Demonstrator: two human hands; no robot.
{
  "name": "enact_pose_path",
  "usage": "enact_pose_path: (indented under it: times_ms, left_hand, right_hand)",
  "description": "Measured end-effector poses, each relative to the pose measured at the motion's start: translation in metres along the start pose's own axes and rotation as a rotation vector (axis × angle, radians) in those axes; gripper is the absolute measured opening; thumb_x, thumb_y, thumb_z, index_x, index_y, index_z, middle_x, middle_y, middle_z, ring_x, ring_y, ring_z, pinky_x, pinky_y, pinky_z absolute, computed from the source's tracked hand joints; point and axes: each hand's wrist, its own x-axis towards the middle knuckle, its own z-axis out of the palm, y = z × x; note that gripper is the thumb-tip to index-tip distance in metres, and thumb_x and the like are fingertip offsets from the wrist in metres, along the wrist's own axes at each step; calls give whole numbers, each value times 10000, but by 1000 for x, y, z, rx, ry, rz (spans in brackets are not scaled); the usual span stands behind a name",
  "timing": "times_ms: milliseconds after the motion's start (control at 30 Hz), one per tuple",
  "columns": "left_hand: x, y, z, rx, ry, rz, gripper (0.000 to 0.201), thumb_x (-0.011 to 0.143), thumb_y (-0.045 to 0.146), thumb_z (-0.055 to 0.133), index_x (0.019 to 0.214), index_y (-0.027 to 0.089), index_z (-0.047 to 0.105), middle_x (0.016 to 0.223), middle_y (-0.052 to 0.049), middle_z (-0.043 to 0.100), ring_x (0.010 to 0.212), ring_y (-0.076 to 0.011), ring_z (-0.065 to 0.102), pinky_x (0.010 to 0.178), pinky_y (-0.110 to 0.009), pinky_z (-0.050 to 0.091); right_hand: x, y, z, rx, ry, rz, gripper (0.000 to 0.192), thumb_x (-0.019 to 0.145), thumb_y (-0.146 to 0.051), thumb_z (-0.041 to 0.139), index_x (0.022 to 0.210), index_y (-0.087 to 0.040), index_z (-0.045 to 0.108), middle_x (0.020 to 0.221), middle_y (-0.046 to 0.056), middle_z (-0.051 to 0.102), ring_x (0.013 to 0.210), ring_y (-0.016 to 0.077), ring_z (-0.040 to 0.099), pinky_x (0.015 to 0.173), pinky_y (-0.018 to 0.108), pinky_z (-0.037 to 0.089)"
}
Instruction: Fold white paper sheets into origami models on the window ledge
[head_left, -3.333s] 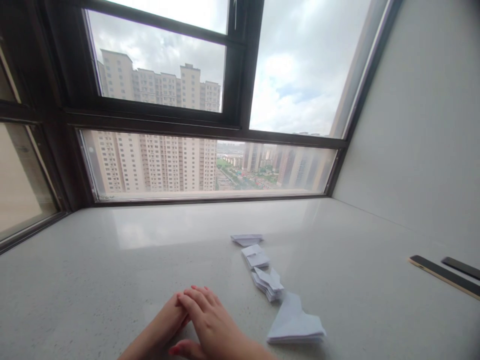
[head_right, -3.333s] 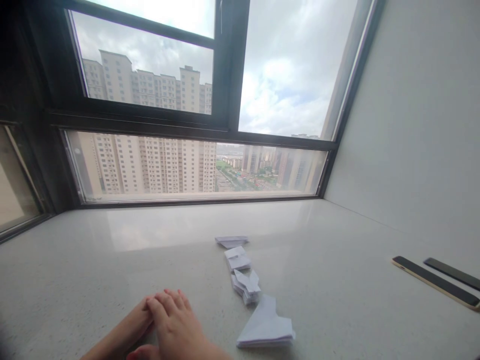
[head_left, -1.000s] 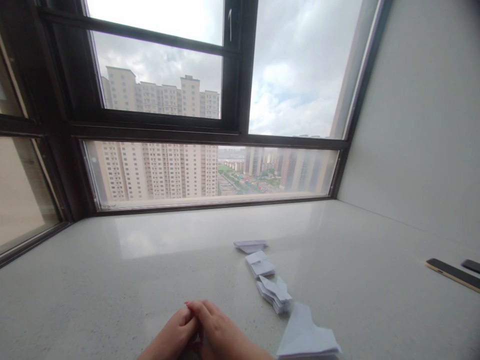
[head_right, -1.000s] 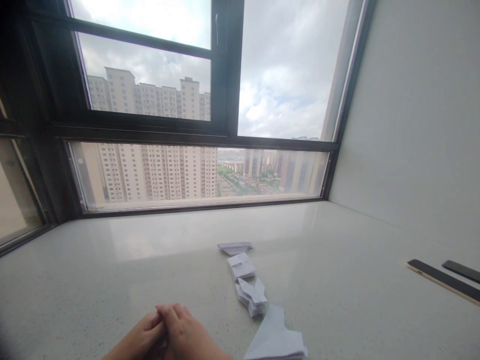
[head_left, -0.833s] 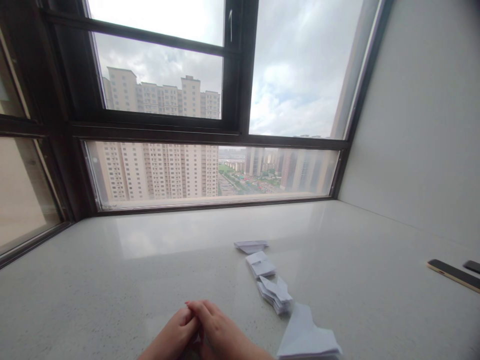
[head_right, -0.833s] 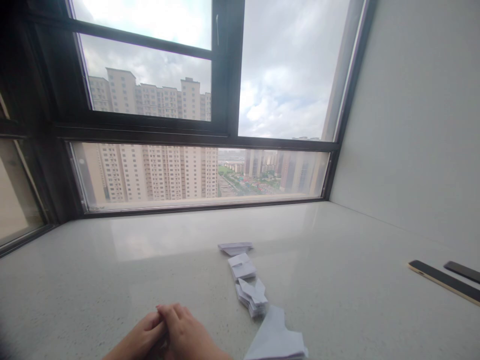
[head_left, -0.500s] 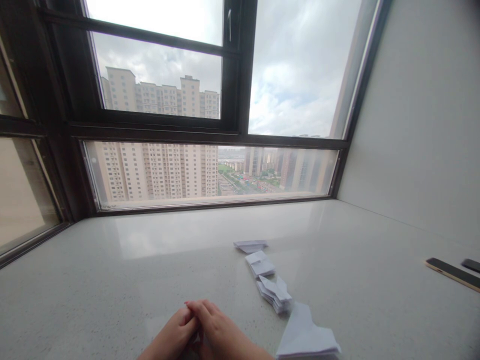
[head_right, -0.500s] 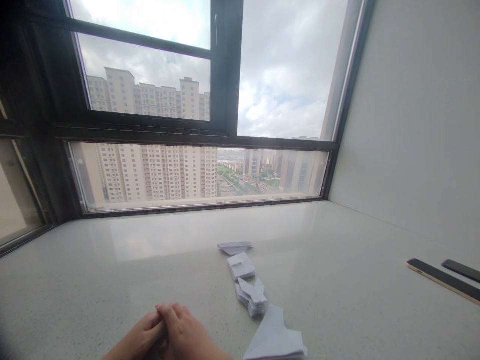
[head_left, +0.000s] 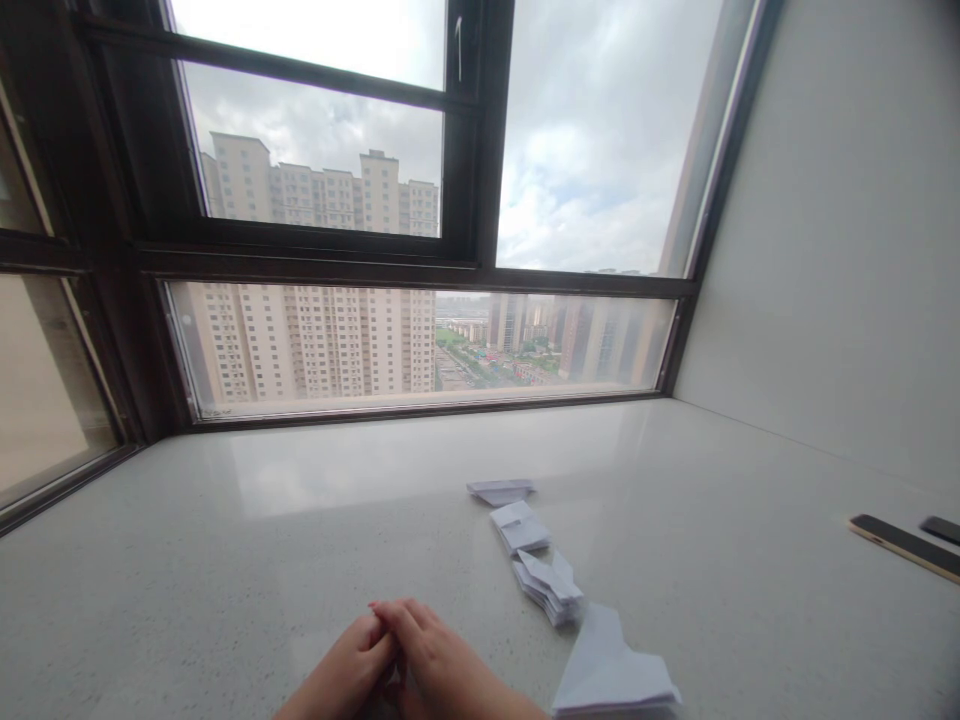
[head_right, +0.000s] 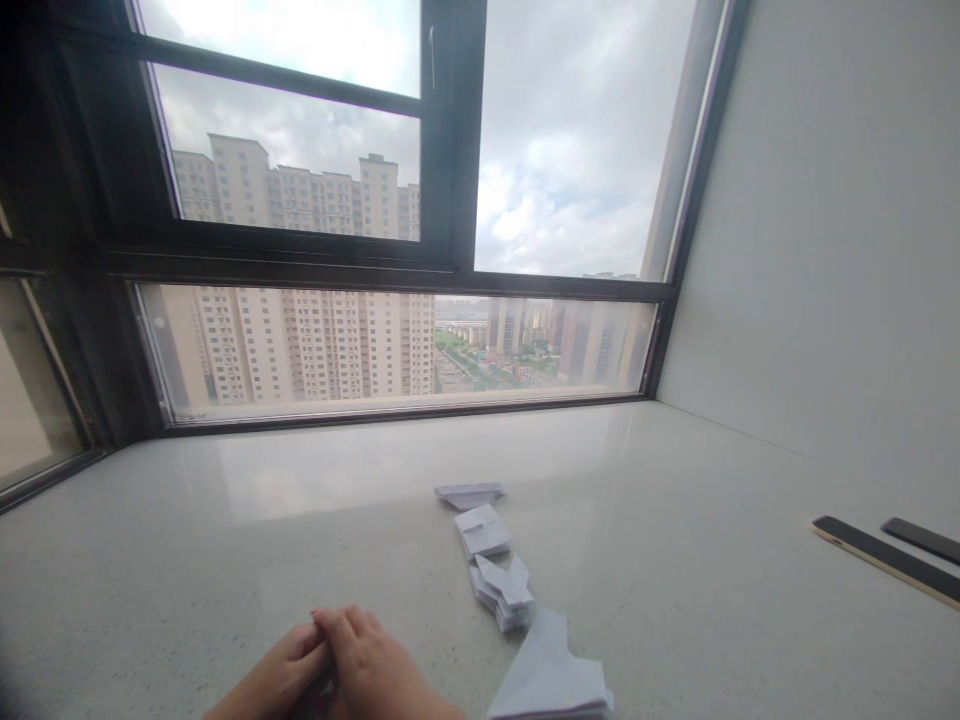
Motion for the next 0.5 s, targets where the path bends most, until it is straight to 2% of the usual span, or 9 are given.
enact_pose_path:
  times_ms: [500]
  left_hand:
    - [-1,1,1,10,-4,-6,459,732,526,399,809,133,623,694,-40,633,693,-186,538,649,-253,425]
  right_hand:
    - [-1,2,1,-9,8,-18,681,584,-76,483,1234,-160,298,1168,98,456,1067,208,419,903,287,328]
